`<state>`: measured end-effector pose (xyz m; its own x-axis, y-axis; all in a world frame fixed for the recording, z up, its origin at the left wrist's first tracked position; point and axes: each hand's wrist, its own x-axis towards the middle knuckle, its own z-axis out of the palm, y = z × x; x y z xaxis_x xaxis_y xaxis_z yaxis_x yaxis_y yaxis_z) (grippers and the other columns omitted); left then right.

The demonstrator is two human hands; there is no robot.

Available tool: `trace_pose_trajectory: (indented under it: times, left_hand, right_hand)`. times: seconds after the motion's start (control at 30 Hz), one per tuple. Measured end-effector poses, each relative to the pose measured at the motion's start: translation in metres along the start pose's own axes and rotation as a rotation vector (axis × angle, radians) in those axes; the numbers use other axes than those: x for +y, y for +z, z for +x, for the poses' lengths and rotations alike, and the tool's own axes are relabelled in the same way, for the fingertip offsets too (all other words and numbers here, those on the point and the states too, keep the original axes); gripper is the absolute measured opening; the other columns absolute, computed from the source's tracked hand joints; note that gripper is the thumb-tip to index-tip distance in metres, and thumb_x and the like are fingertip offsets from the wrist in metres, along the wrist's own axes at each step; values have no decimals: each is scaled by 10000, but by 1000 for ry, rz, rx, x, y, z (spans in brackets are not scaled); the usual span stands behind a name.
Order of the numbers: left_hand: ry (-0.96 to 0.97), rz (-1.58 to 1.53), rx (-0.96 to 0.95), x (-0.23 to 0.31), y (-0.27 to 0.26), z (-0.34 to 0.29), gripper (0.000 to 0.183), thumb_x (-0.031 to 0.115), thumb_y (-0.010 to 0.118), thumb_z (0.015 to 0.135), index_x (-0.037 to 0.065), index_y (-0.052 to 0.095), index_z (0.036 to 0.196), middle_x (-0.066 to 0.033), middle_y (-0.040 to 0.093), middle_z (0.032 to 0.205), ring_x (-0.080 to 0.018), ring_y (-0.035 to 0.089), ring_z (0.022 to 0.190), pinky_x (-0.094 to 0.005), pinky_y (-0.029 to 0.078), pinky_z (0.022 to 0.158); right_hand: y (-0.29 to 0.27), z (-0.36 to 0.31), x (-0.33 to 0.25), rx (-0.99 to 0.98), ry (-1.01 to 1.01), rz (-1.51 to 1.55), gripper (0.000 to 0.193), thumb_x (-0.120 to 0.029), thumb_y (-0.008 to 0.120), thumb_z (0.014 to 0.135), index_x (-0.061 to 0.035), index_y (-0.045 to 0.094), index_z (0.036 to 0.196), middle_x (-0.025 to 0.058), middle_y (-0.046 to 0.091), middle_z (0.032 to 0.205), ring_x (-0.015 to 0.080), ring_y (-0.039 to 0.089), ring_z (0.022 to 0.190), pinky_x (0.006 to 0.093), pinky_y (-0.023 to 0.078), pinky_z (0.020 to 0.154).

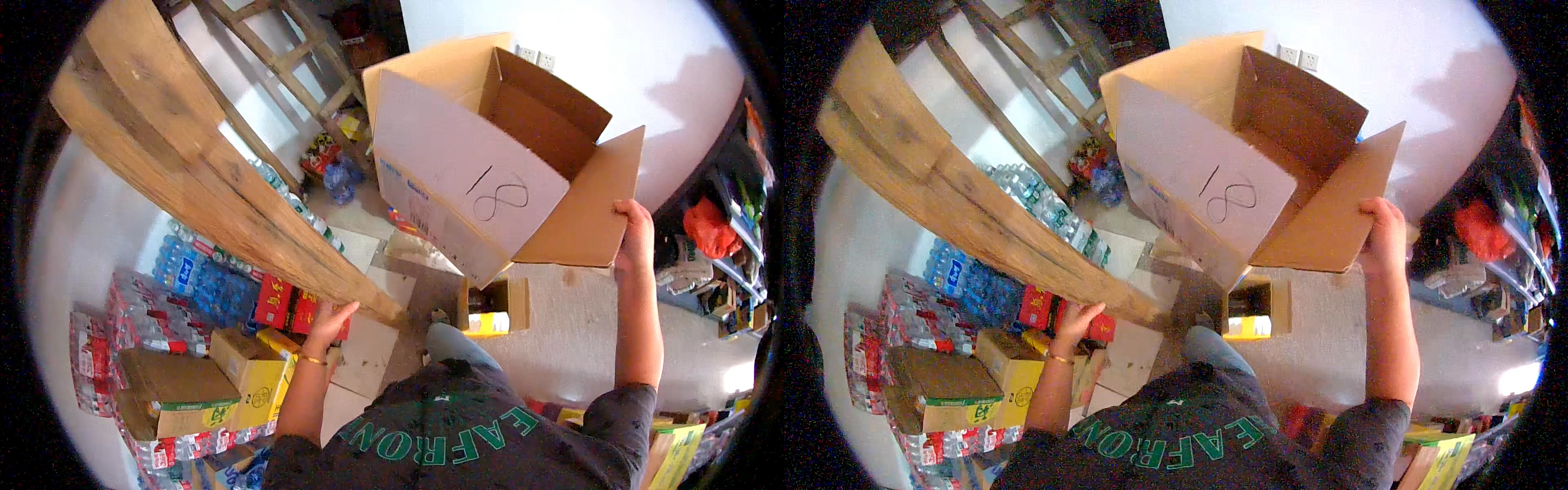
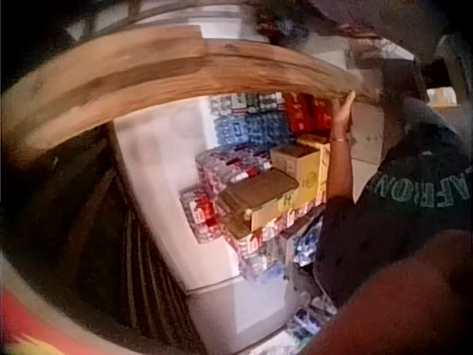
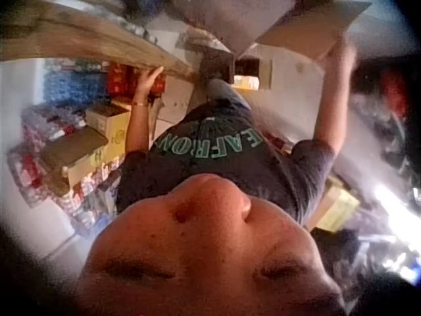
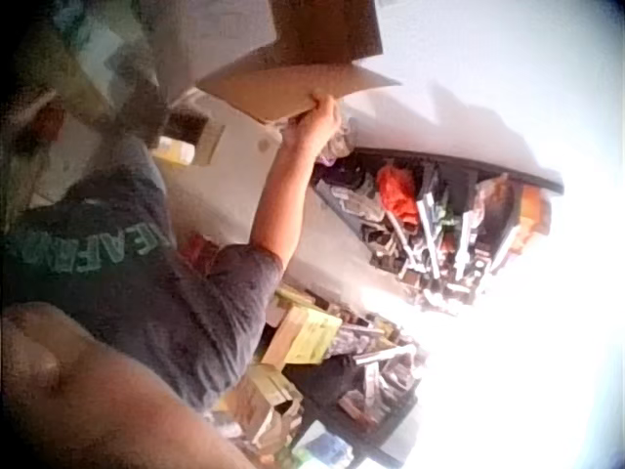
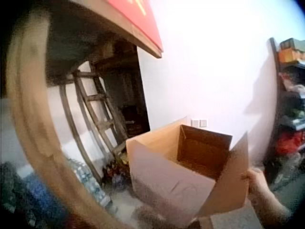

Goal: The person walks through a small store, picks up packaged snacks from a counter, uses a handheld label printer to apply labels to the packages, and then places the labeled items onto a shelf. The person also moves a cardboard box.

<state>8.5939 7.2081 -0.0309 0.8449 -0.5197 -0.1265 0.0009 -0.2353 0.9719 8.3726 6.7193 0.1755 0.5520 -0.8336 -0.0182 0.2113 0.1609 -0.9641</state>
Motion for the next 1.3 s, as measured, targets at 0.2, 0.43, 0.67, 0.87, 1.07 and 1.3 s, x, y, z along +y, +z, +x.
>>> trace_pose_trajectory:
  times: [0.2, 0.43, 0.67, 0.87, 1.07, 1.3]
  left_hand:
    - [-129, 185, -57, 29, 11, 3, 673, 334, 655, 811, -19, 374, 1311, -141, 489, 1268, -238, 445, 1180, -349, 342, 994]
    - [-335, 340, 104, 38, 10, -11, 425, 405, 615, 829, 12, 603, 991, -81, 623, 891, -169, 567, 829, -313, 441, 742]
    - [-690, -623, 105, -113, 68, 11, 355, 340, 538, 845, 23, 591, 997, -98, 620, 906, -216, 584, 850, -368, 490, 756]
    - [-662, -2079, -297, -282, 154, 126, 310, 284, 472, 858, 33, 581, 1002, -113, 618, 920, -257, 598, 869, -415, 532, 768]
    - [-509, -1523, 453, -137, 182, 292, 681, 649, 356, 827, 63, 557, 1110, -122, 571, 1073, -314, 540, 1002, -490, 418, 837]
    - [-316, -1987, 608, 4, 96, 322, 690, 648, 347, 794, 104, 511, 1186, -133, 545, 1147, -358, 511, 1034, -544, 421, 842]
  right_hand:
    - [48, 22, 17, -1, -24, 8, 51, -118, 533, 737, -72, 543, 717, 4, 505, 595, 90, 414, 415, 236, 283, 353]
    - [123, 61, 37, -232, 49, 144, 66, -91, 496, 751, -55, 552, 759, 14, 503, 577, 93, 378, 366, 238, 271, 319]
    - [162, 134, 61, -386, 158, 221, 173, -44, 481, 756, -10, 573, 897, 49, 579, 738, 130, 506, 522, 255, 371, 401]
    - [213, 198, 60, -544, 155, 246, 184, -23, 476, 766, 10, 581, 913, 55, 591, 787, 138, 534, 555, 251, 383, 408]
    - [242, 291, 116, -682, 133, -60, 240, -9, 477, 774, 18, 577, 990, 47, 594, 741, 121, 483, 495, 245, 345, 393]
    - [341, 297, 117, -892, 340, -317, 207, -12, 477, 787, 6, 576, 968, 30, 532, 677, 97, 395, 424, 234, 295, 373]
